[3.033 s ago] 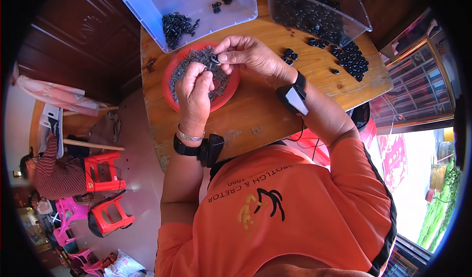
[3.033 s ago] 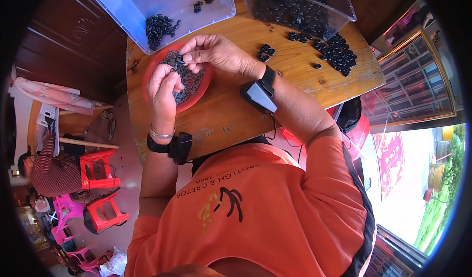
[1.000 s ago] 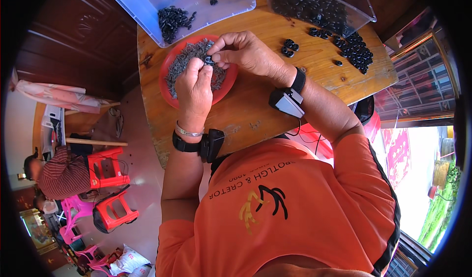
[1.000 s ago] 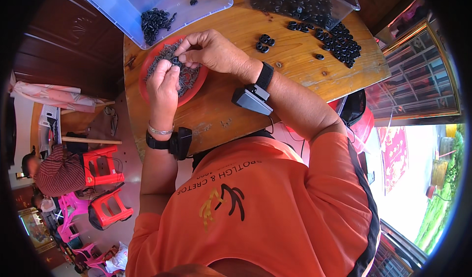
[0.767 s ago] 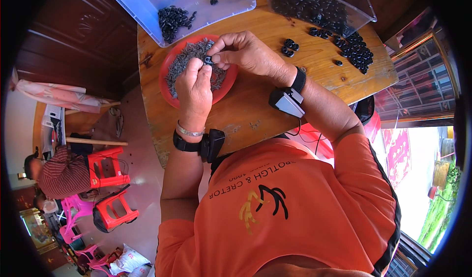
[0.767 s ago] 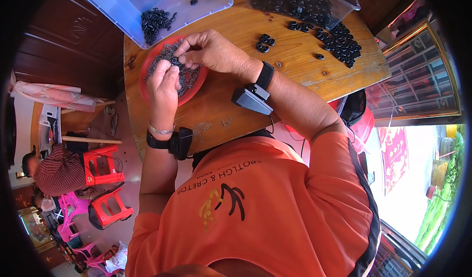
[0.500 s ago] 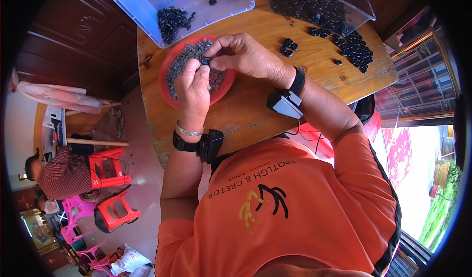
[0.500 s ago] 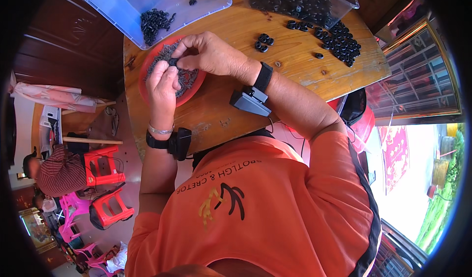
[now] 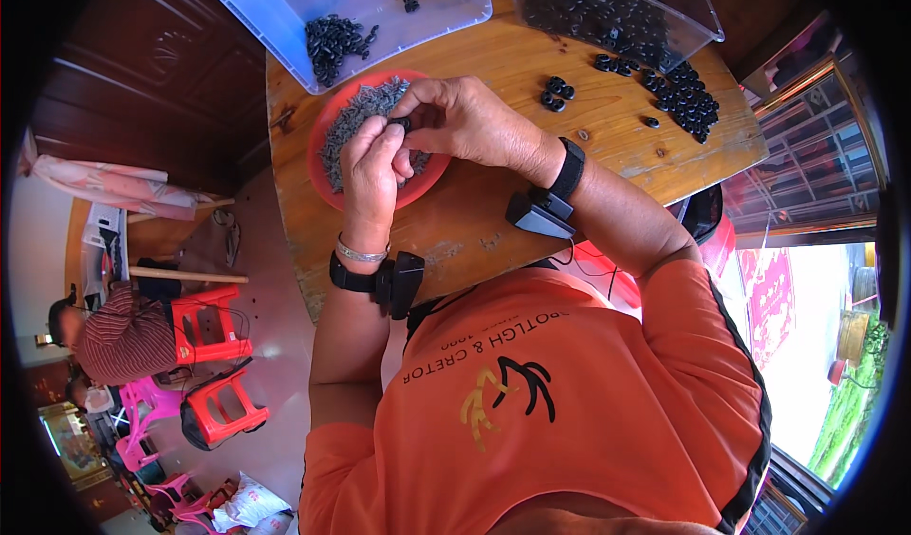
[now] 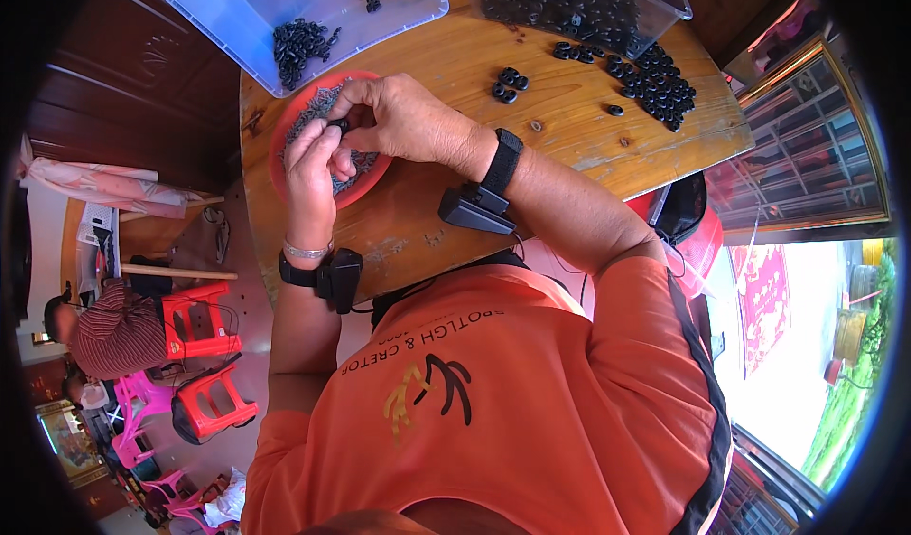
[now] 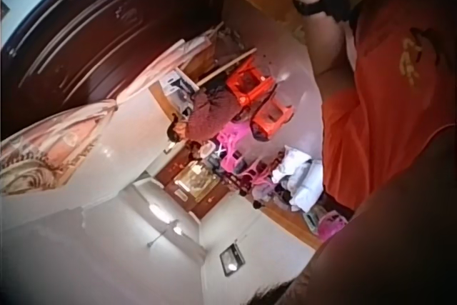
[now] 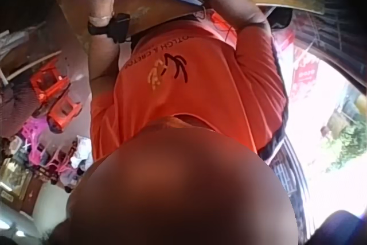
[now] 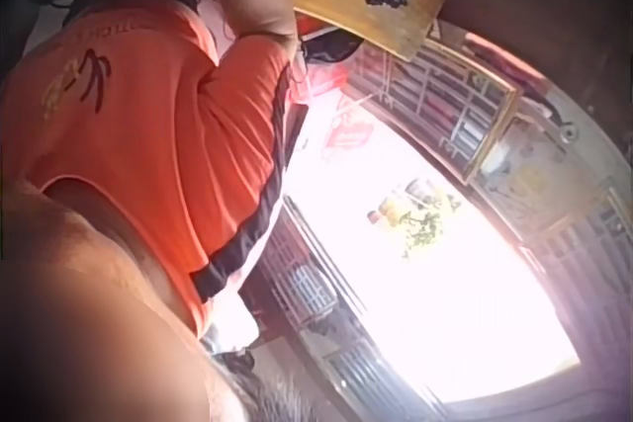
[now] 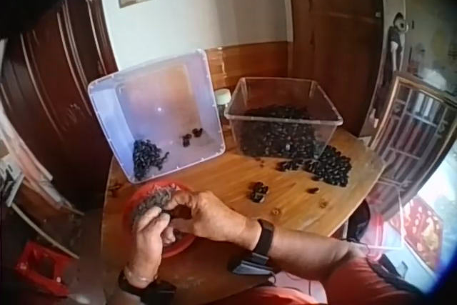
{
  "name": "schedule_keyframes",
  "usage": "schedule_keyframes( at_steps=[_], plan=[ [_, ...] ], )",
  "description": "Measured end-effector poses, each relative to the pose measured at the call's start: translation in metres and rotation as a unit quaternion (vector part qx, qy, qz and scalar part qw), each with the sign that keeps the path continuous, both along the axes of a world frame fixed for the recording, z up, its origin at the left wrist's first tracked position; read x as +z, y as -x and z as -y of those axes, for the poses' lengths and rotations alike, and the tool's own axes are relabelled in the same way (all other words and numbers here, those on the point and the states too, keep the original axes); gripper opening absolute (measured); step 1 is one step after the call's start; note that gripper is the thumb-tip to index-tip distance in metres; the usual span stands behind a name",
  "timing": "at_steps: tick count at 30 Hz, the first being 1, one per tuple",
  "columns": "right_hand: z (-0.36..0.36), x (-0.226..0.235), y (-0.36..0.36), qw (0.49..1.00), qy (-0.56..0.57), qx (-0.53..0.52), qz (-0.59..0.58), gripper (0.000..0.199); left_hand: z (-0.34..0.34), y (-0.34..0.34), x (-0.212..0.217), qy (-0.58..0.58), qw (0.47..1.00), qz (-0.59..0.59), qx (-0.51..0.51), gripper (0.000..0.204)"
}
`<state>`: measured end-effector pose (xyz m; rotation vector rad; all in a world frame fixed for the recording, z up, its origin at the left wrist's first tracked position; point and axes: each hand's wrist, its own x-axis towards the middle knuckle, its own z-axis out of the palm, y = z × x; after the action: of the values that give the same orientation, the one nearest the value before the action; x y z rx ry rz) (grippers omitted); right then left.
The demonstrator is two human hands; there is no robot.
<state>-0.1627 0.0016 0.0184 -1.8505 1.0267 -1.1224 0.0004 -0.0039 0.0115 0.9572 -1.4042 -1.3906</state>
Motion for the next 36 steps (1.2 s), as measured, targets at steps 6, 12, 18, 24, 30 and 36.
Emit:
schedule_keyframes(
  at_steps=[6, 12, 18, 24, 30, 36],
  plan=[
    [-0.004, -0.002, -0.006, 0.978, 0.163, -0.069, -0.114, 0.024, 0.000, 0.004, 0.001, -0.002, 1.000, -0.002, 0.008, 0.021],
    [-0.006, -0.001, -0.009, 0.957, 0.239, -0.077, -0.144, 0.023, 0.002, -0.001, -0.001, 0.002, 1.000, 0.009, 0.026, 0.023],
    [-0.010, 0.002, -0.008, 0.943, 0.265, -0.079, -0.184, 0.019, 0.001, -0.002, -0.004, 0.013, 1.000, 0.015, 0.021, 0.026],
    [-0.013, 0.006, -0.006, 0.953, 0.251, -0.079, -0.152, 0.015, -0.001, -0.001, 0.002, 0.027, 0.999, 0.017, 0.010, 0.025],
    [-0.002, 0.077, 0.063, 0.896, 0.287, -0.279, -0.192, 0.018, -0.039, -0.021, 0.056, 0.194, 0.971, -0.094, -0.099, 0.021],
    [-0.001, 0.121, 0.143, 0.784, 0.362, -0.379, -0.332, 0.017, -0.122, -0.045, 0.149, 0.411, 0.838, -0.120, -0.339, 0.013]
  ],
)
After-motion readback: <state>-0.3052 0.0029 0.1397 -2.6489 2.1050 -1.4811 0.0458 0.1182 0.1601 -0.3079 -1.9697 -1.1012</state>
